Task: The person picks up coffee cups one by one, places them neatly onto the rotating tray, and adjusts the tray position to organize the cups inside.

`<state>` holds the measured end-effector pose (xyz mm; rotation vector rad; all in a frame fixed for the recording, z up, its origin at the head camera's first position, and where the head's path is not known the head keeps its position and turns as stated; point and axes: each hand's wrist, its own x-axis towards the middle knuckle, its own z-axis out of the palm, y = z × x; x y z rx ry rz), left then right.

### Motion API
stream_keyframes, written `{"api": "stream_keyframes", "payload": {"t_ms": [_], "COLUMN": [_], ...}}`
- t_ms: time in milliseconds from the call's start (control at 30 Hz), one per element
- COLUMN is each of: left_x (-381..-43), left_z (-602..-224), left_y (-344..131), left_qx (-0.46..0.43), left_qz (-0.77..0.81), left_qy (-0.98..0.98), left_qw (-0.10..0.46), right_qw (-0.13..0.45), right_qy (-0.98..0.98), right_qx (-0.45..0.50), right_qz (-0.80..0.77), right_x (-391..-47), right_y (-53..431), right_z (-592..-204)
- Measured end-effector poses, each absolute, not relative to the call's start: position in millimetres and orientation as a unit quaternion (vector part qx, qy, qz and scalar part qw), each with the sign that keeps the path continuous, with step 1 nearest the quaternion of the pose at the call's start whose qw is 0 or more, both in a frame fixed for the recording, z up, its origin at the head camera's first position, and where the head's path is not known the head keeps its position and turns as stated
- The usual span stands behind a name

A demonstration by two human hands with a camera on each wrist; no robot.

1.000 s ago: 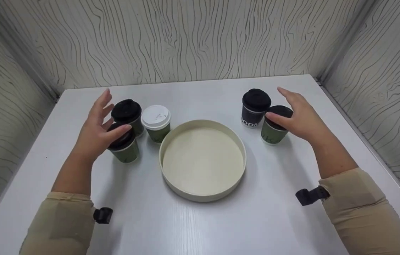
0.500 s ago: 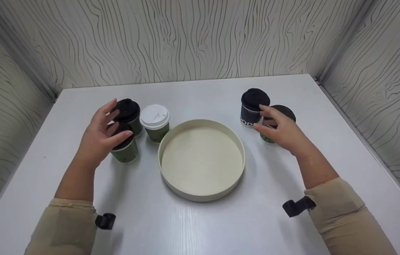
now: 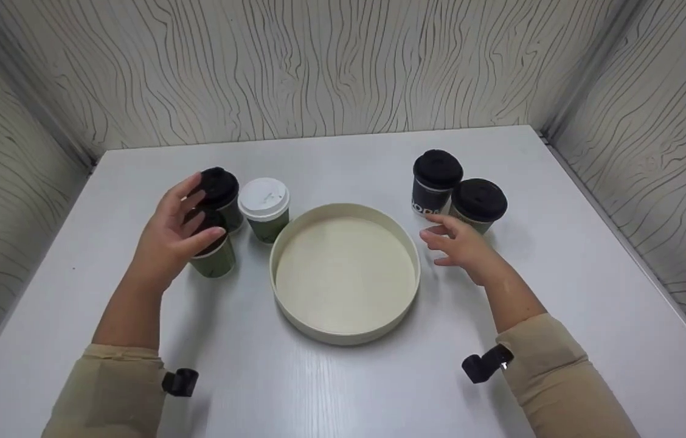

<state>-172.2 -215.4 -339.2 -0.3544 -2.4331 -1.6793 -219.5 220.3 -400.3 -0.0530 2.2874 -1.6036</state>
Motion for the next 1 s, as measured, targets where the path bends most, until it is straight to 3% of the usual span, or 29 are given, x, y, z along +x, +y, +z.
{"api": "stream_keyframes", "payload": {"t_ms": [267,1000], "left_x": [-172,-174], "left_z": [-337,-340], "left_y": [-217,-216], "left_qx": [-0.118,-0.135], "left_qz": [-0.572,-0.579], "left_qy": [-0.807,-0.8], "left_qw": [0.085,0.077], "right_qw": [0.216,0.284], "right_qy": [0.741,0.65], "right_qx": [0.027,0.033], "right_qz": [-0.635,-0.704], "right_x": [-224,-221], "right_y": [217,217], "right_z": [-421,-445]}}
